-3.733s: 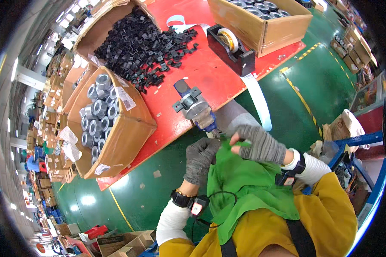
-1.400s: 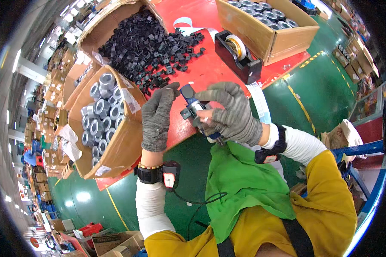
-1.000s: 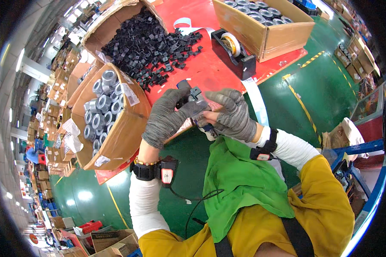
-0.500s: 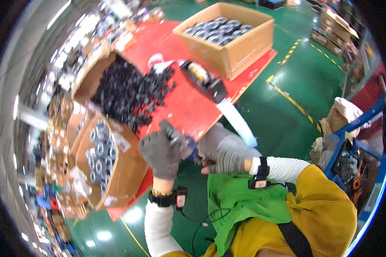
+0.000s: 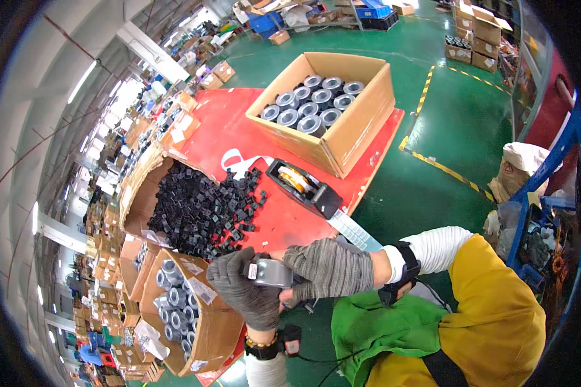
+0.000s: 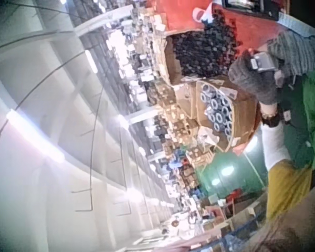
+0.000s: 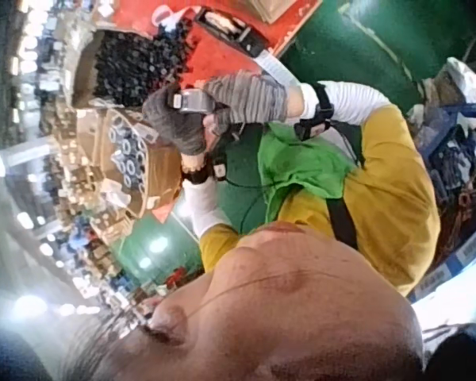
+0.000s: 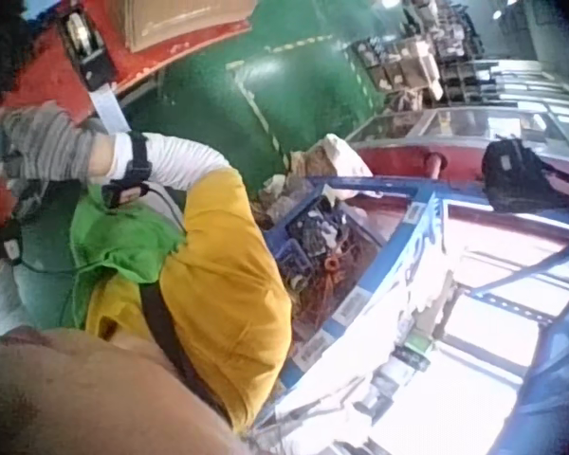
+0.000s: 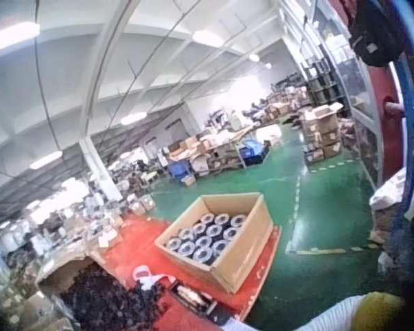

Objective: Assembling small metal rings with plastic components and securing them with tape using a bench vise.

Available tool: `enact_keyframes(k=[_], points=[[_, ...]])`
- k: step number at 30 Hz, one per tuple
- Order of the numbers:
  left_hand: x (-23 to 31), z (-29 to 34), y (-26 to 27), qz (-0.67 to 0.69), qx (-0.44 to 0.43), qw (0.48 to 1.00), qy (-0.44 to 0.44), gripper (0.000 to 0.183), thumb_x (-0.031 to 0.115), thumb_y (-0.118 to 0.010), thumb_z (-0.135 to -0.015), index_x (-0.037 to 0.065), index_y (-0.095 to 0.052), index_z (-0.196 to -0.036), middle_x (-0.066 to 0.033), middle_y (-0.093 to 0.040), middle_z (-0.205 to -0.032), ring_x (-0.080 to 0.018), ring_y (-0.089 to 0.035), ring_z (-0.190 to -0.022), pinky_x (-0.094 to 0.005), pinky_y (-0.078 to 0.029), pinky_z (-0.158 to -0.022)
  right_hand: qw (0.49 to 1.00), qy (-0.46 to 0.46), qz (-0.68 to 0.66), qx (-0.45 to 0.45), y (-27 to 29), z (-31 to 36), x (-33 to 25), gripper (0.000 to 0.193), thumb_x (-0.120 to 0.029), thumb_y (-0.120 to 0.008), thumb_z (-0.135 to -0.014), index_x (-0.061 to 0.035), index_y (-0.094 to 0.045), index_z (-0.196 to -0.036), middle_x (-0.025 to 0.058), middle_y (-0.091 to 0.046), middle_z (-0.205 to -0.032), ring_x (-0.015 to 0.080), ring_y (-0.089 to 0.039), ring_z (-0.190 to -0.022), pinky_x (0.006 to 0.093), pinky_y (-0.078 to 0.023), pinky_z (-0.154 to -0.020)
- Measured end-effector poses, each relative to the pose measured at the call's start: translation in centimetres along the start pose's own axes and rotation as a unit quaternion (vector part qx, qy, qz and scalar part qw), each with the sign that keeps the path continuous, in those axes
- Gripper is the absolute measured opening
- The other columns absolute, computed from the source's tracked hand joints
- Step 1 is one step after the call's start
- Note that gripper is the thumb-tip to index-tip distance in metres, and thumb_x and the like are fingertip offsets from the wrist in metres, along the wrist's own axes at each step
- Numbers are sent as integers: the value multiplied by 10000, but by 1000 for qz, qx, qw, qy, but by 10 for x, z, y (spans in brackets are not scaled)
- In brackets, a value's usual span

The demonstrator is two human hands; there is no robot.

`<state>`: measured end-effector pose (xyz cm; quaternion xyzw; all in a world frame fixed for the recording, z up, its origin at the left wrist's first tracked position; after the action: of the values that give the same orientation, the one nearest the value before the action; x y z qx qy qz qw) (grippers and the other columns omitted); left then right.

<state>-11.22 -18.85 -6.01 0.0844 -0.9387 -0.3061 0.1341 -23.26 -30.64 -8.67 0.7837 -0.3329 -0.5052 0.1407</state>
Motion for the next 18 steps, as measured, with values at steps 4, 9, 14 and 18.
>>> enact_keyframes(k=[4, 9, 14, 18], points=[[1, -28, -25, -18, 25, 999, -42, 402, 487, -627, -657, 128, -582, -833, -60, -491, -765, -266, -486, -792, -400, -331, -763, 996, 7, -56, 65, 17, -17, 18, 660, -456, -610, -811, -13, -422, -1262, 146, -576, -840, 298, -609, -732, 355, -474, -638], [-8, -53, -39, -72, -55, 995, -46, 566, 342, -695, -654, 54, -530, -1112, -110, -539, -997, -301, -483, -979, -436, -331, -888, 996, 64, -12, 64, 58, -52, 56, 448, -347, -652, -793, -70, -547, -1130, 130, -572, -837, 294, -585, -761, 373, -461, -702], [-14, -50, 6, 80, -141, 985, 60, 675, 183, -704, -727, -21, -389, -1288, -222, -408, -1290, -363, -398, -1188, -433, -338, -986, 985, -105, 55, 126, 141, -85, 129, 308, -279, -656, -799, -73, -613, -1023, 94, -614, -757, 180, -620, -675, 331, -492, -599], [-49, -11, 71, -47, -107, 988, 103, 472, 123, -606, -766, -25, -493, -1199, -198, -473, -1241, -335, -475, -1124, -411, -362, -968, 931, -314, -67, 173, 228, -132, 196, 325, -333, -594, -828, -31, -623, -944, 108, -629, -702, 188, -614, -526, 312, -504, -433]])
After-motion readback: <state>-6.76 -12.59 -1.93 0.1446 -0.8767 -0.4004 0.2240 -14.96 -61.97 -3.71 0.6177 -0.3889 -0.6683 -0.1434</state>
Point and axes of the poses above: each hand's wrist, its own z-axis away from the middle knuckle, its own y-axis out of the back of the hand, x = y × z, the point moved 1 cm from there along -z, towards the middle knuckle
